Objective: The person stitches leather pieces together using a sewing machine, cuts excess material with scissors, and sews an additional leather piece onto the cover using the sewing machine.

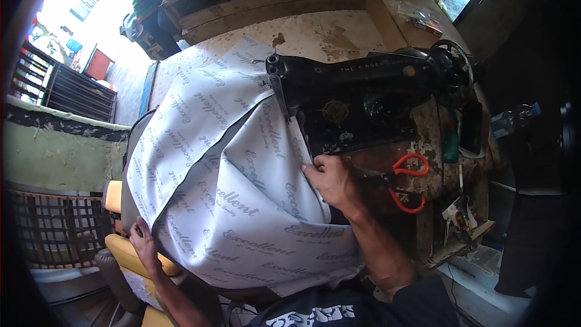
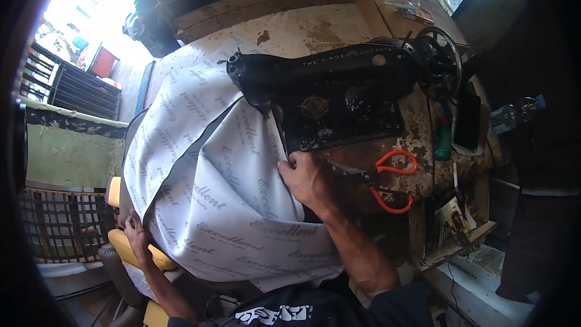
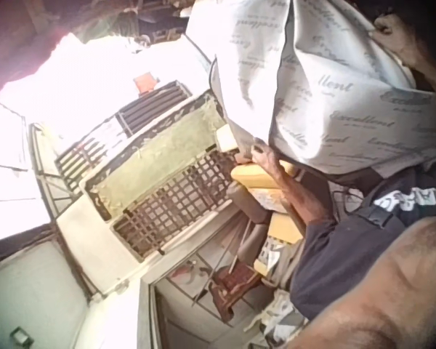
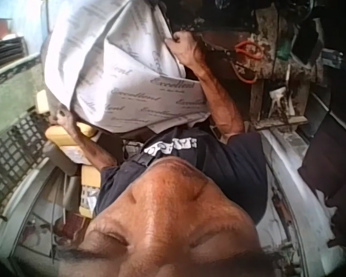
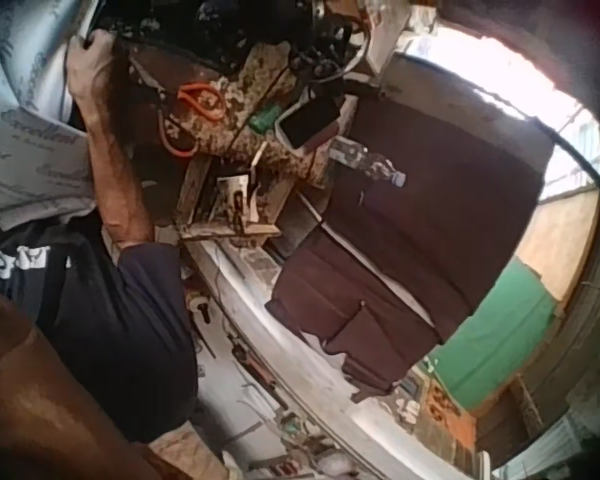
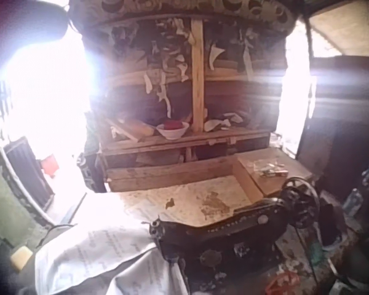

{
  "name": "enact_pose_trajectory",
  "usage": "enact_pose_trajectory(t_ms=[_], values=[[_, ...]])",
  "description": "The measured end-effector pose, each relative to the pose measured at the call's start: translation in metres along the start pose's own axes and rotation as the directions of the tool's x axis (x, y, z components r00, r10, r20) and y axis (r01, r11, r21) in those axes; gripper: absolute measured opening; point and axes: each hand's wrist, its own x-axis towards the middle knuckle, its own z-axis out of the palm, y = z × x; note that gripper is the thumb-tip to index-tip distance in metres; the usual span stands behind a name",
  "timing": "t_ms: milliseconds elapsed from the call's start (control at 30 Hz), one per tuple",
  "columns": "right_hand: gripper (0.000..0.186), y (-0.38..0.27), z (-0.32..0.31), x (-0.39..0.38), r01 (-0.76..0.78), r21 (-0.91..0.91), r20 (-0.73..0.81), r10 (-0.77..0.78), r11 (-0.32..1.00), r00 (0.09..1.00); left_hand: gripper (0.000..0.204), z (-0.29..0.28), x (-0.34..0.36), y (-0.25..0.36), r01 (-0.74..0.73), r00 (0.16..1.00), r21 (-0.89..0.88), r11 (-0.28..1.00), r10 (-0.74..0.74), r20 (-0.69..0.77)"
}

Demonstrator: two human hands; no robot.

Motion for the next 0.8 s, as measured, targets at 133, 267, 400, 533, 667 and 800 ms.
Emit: enact_pose_trajectory(t_ms=[133, 267, 400, 533, 667, 800], values=[[0.038, 0.014, 0.006, 0.001, 0.036, 0.029, -0.027, -0.036, 0.999, 0.999, 0.084, 0.019, -0.07, 0.055, -0.044, 0.969, 0.196, 0.98, 0.089, -0.229], [0.036, 0.018, 0.014, 0.0, 0.036, 0.099, 0.005, -0.037, 0.994, 0.999, 0.075, 0.016, -0.081, 0.069, 0.024, 0.986, 0.04, 0.999, -0.017, -0.168], [0.036, 0.019, 0.006, -0.008, 0.001, 0.11, 0.03, -0.004, 0.994, 1.0, 0.051, 0.003, -0.063, 0.052, -0.022, 0.996, -0.393, 0.919, 0.053, 0.068], [0.036, 0.012, 0.009, -0.011, 0.007, 0.108, 0.021, -0.009, 0.994, 1.0, 0.046, -0.028, -0.011, 0.067, -0.359, 0.93, -0.336, 0.871, 0.302, -0.209], [0.036, 0.025, 0.017, -0.01, 0.07, 0.033, -0.035, -0.069, 0.997, 0.997, 0.046, 0.002, 0.04, 0.085, -0.352, 0.892, -0.068, 0.934, 0.312, -0.327], [0.035, 0.018, 0.019, -0.014, 0.124, 0.027, -0.064, -0.122, 0.992, 0.99, 0.054, 0.017, 0.118, 0.099, -0.476, 0.742, 0.235, 0.847, 0.53, -0.409]])
